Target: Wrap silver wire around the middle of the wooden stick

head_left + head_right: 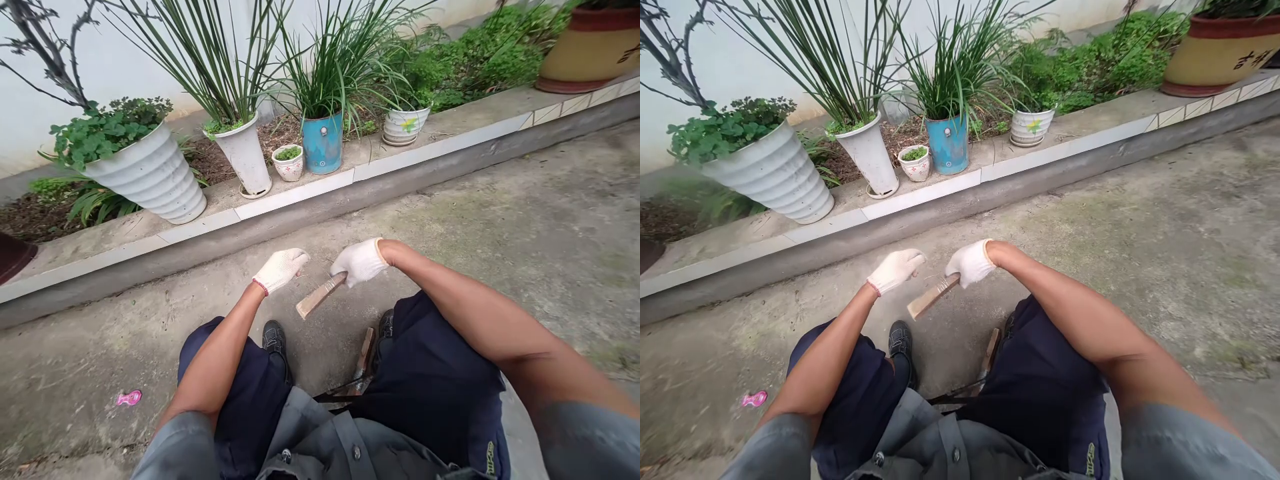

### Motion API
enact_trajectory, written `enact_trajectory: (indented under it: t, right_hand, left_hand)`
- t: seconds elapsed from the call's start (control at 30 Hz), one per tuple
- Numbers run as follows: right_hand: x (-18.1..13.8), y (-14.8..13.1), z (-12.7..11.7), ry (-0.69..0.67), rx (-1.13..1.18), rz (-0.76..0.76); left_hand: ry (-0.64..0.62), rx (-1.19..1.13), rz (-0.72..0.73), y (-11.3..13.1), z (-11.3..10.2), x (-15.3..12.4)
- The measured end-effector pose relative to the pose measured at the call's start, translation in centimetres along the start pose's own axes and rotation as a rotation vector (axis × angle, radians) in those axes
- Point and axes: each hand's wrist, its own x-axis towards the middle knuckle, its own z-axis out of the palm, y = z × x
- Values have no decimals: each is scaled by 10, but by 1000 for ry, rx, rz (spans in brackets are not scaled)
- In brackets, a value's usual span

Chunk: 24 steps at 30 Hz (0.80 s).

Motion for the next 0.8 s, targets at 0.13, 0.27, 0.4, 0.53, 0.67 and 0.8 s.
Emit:
enact_trajectory:
  t: [0.13, 0.27, 0.4, 0.53, 0.67, 0.8]
  right_hand:
    - [-11, 3, -11, 390, 97, 120]
    - [-1, 14, -16, 622, 38, 359]
    - [18, 27, -12, 598, -84, 543]
    - [33, 26, 5, 389, -161, 637]
    - [37, 10, 29, 141, -235, 507]
    - [21, -9, 41, -15, -253, 304]
  left_hand:
    - [-63, -103, -74, -3, 18, -4]
    - [-121, -154, -67, 8, 41, -16]
    - [-176, -165, -44, 25, 63, -27]
    - [-155, -58, 41, 31, 64, -33]
    - [-73, 18, 19, 24, 47, -34]
    - [-14, 71, 1, 8, 35, -31]
